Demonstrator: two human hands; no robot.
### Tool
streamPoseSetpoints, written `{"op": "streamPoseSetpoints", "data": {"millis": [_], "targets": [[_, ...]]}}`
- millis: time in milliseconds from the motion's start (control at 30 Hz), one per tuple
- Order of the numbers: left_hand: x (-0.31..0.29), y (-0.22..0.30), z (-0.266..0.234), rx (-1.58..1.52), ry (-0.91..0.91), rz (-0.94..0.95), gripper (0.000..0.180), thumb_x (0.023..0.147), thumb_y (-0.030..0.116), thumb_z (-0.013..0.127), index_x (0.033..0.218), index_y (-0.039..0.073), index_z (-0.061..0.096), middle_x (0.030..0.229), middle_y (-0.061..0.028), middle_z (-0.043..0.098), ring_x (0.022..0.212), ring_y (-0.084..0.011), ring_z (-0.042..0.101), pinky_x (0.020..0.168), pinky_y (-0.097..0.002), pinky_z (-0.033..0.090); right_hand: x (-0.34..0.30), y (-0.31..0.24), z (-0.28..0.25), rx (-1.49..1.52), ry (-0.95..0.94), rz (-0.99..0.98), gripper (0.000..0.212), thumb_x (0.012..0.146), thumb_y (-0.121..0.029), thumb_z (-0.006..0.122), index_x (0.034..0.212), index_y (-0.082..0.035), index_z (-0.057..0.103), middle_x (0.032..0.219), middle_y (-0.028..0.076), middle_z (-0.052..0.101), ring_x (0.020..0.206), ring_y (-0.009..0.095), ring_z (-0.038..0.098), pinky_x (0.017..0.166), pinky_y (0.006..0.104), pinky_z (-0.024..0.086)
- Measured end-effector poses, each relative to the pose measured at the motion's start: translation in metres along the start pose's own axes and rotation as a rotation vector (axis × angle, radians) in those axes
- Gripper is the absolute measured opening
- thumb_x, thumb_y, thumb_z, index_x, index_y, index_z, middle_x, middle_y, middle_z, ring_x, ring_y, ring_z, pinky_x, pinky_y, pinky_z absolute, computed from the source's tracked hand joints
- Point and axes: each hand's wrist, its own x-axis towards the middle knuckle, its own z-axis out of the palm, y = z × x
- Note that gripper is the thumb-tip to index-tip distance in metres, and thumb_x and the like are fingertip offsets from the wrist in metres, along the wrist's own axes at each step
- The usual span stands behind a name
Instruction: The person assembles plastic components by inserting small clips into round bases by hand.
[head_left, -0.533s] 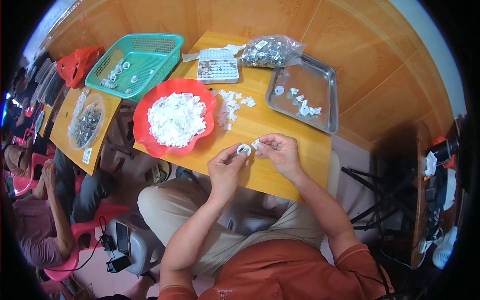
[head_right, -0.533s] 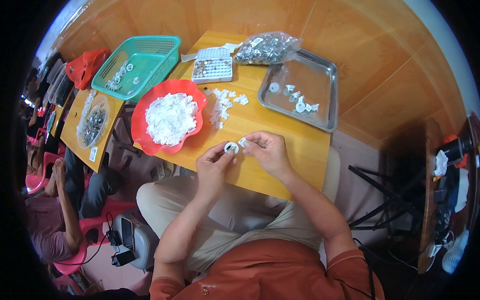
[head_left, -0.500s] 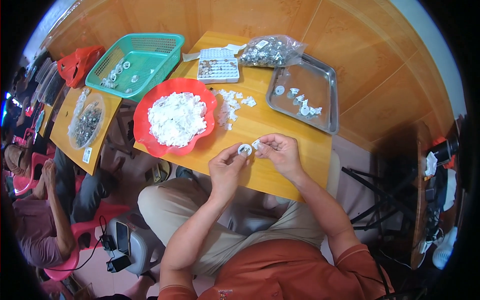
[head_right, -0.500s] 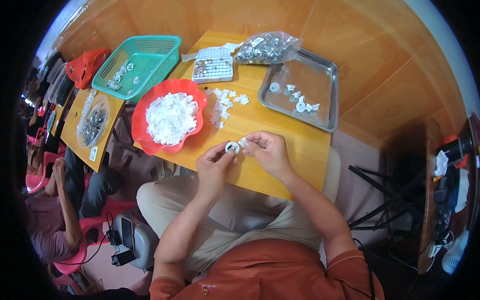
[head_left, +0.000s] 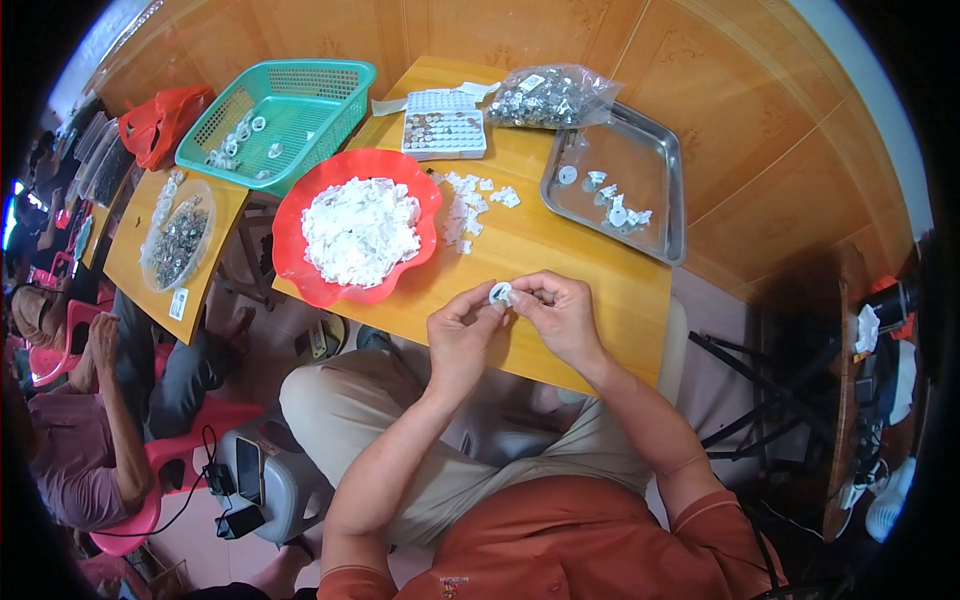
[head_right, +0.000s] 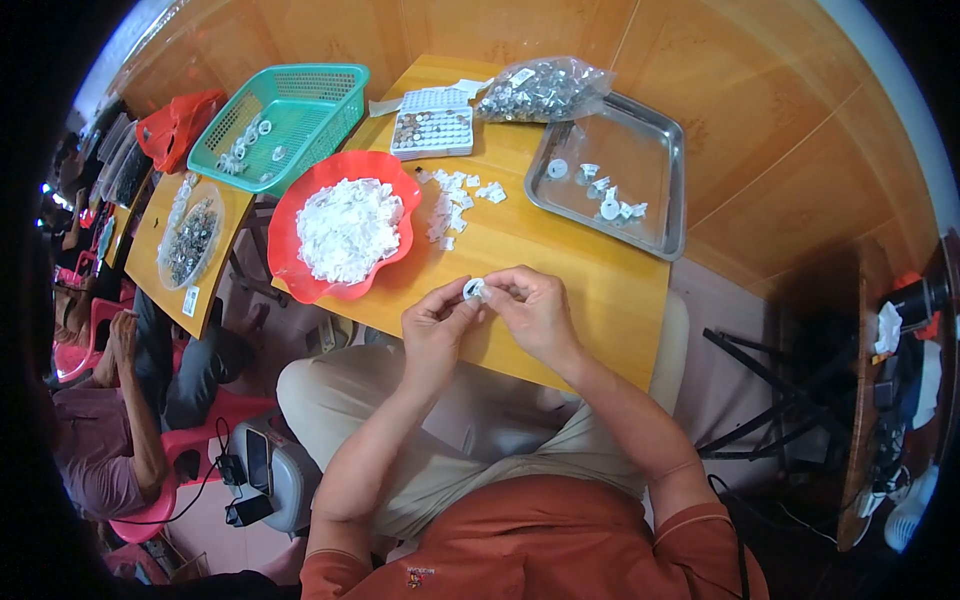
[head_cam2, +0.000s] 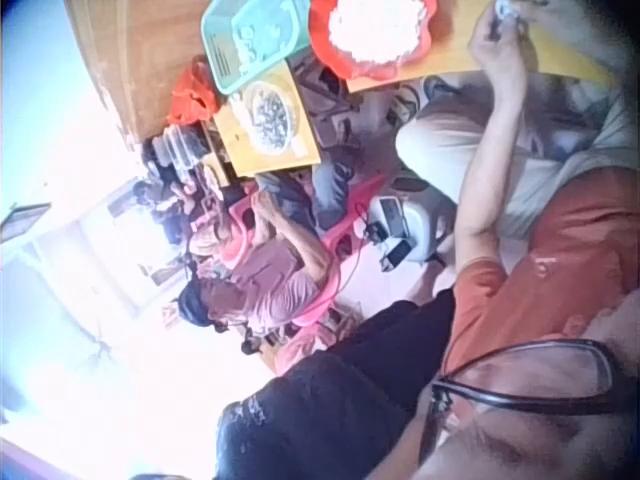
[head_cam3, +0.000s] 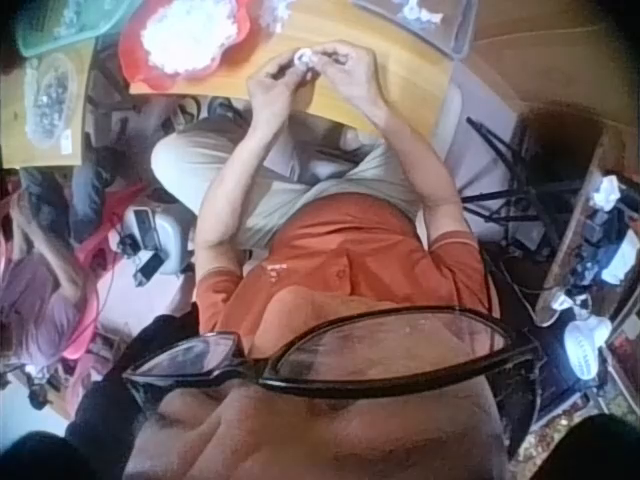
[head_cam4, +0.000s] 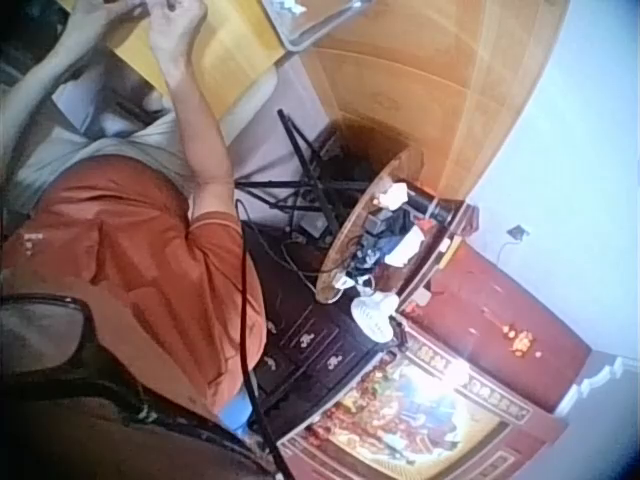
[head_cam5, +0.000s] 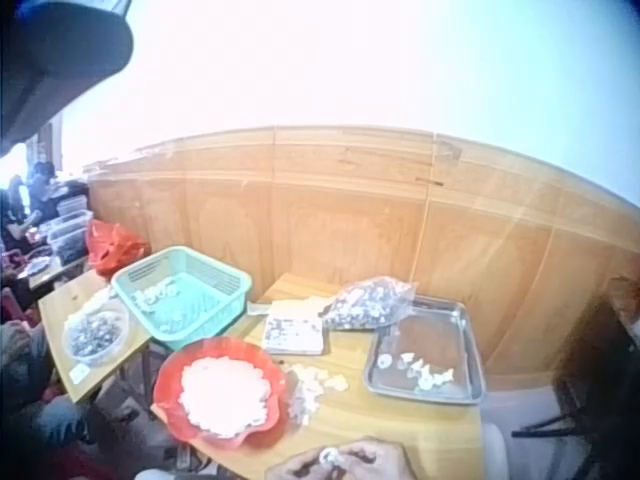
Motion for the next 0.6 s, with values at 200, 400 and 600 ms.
{"op": "streamPoseSetpoints", "data": {"millis": [200, 400, 600], "targets": [[0.002, -0.001, -0.001, 0.008, -0.016, -0.002, 0.028, 0.089, -0.001, 0.063, 0.116, -0.006, 0.062, 0.095, -0.0074, 0.067, 0.079, -0.0097, 0.063, 0.074, -0.0214, 0.052, -0.003, 0.001, 0.002, -0.06, 0.011, -0.024, 0.011, 0.09, 0.0, 0.063, 0.099, 0.007, 0.063, 0.089, 0.008, 0.067, 0.078, 0.011, 0.064, 0.07, 0.0235, 0.053], [0.003, -0.002, -0.002, 0.004, -0.011, 0.004, 0.028, 0.089, -0.001, 0.063, 0.116, -0.006, 0.062, 0.093, -0.0067, 0.068, 0.078, -0.009, 0.062, 0.073, -0.0212, 0.052, -0.005, -0.006, 0.008, -0.224, 0.059, -0.073, 0.009, 0.09, 0.002, 0.061, 0.098, 0.006, 0.063, 0.089, 0.008, 0.067, 0.076, 0.011, 0.064, 0.068, 0.0237, 0.053], [0.003, -0.003, -0.002, 0.0, -0.013, 0.022, 0.027, 0.089, -0.002, 0.062, 0.115, -0.007, 0.063, 0.089, -0.0058, 0.068, 0.076, -0.0078, 0.061, 0.071, -0.0208, 0.051, -0.005, -0.005, 0.012, -0.36, 0.084, -0.231, 0.006, 0.088, 0.007, 0.061, 0.094, 0.006, 0.063, 0.087, 0.009, 0.063, 0.074, 0.013, 0.064, 0.065, 0.0251, 0.053]]}}
